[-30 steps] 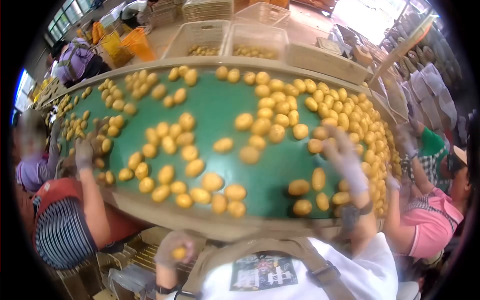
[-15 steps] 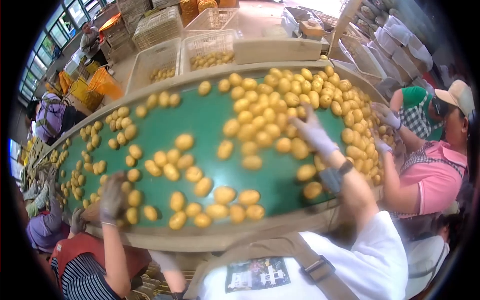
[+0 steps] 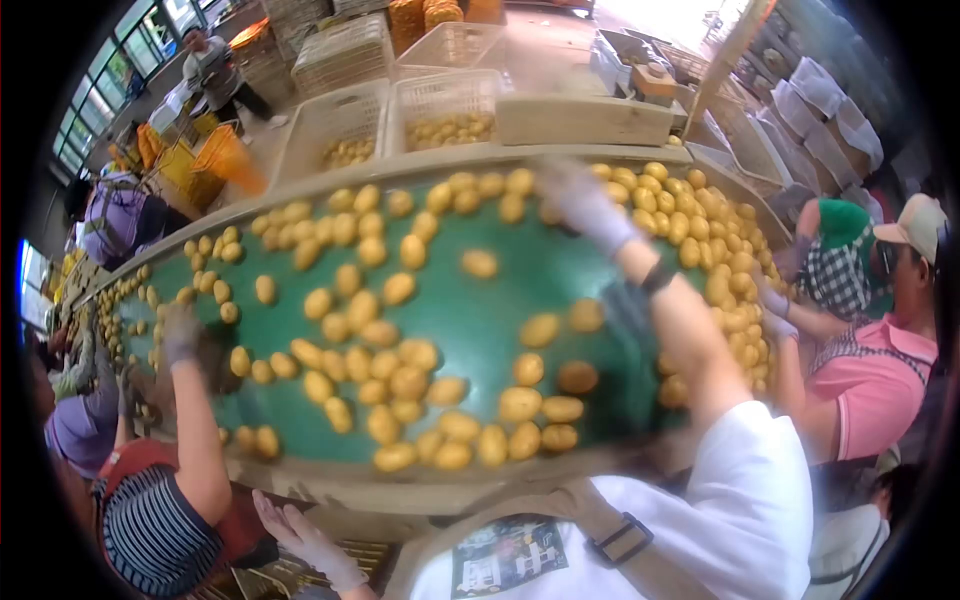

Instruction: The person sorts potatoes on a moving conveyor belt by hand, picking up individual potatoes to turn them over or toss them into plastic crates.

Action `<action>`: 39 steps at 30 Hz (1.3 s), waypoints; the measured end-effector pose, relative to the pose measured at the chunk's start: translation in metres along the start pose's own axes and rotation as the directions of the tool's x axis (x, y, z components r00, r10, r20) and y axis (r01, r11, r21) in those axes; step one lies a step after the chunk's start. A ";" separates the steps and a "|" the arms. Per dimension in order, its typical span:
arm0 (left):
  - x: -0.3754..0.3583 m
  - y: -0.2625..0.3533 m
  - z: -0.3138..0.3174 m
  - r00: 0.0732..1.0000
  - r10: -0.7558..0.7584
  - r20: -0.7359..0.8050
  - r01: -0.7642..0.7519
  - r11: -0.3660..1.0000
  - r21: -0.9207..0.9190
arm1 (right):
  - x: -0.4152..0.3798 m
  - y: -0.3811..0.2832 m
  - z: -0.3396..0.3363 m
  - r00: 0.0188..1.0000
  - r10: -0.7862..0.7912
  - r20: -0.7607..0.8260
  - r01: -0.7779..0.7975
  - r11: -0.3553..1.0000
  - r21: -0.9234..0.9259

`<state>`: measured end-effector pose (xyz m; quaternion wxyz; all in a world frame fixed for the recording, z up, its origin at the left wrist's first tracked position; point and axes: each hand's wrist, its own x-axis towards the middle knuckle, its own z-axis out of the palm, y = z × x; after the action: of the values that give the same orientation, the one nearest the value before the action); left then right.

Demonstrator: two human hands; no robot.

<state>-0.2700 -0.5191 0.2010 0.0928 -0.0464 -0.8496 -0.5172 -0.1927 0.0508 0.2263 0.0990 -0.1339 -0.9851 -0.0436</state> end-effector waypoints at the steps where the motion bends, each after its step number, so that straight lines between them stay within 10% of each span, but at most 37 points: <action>1: -0.001 0.008 0.005 1.000 -0.029 0.008 0.029 1.000 0.000 | 0.005 0.028 -0.018 0.917 0.288 0.275 -0.288 0.957 -0.042; 2: -0.001 0.010 0.016 0.999 0.032 0.023 -0.029 0.990 -0.139 | 0.011 0.056 -0.036 0.724 0.499 0.476 -0.463 0.863 -0.201; 3: 0.000 0.017 0.028 0.988 0.076 0.133 -0.060 0.990 -0.124 | -0.006 0.108 0.021 0.702 0.679 0.217 -0.712 0.679 0.178; 6: 0.004 0.059 0.079 0.842 0.253 0.476 -0.236 0.967 -0.096 | -0.015 0.116 0.047 0.809 0.558 0.186 -0.561 0.827 -0.038; 11: -0.016 0.107 0.180 -0.014 0.685 0.729 -0.706 0.509 -0.492 | -0.040 0.081 0.047 0.839 0.440 0.321 -0.488 0.869 0.085; 14: -0.018 0.097 0.189 -0.160 0.592 0.790 -0.695 0.500 -0.516 | -0.049 0.054 0.030 0.856 0.469 0.216 -0.516 0.776 0.362; 21: 0.044 0.064 0.185 0.096 0.597 0.796 -0.861 0.451 -0.235 | 0.044 0.010 0.009 0.958 0.284 0.041 -0.276 0.870 0.409; 25: 0.059 0.032 0.145 0.294 0.547 0.784 -0.907 0.419 0.047 | 0.087 0.000 0.060 0.902 0.401 0.158 -0.431 0.840 0.331; 30: 0.067 -0.005 0.105 0.589 0.232 0.774 -0.725 0.574 0.380 | 0.066 0.006 0.020 0.956 -0.074 0.285 -0.039 0.928 0.371; 39: 0.053 0.067 0.159 0.371 0.558 0.743 -0.828 0.561 -0.008 | -0.014 -0.034 0.016 0.947 0.128 0.293 -0.315 0.539 0.781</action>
<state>-0.3273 -0.3476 0.1989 -0.0009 -0.5715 -0.7955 -0.2016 -0.1917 0.0166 0.2056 0.0547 -0.2005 -0.8716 0.4440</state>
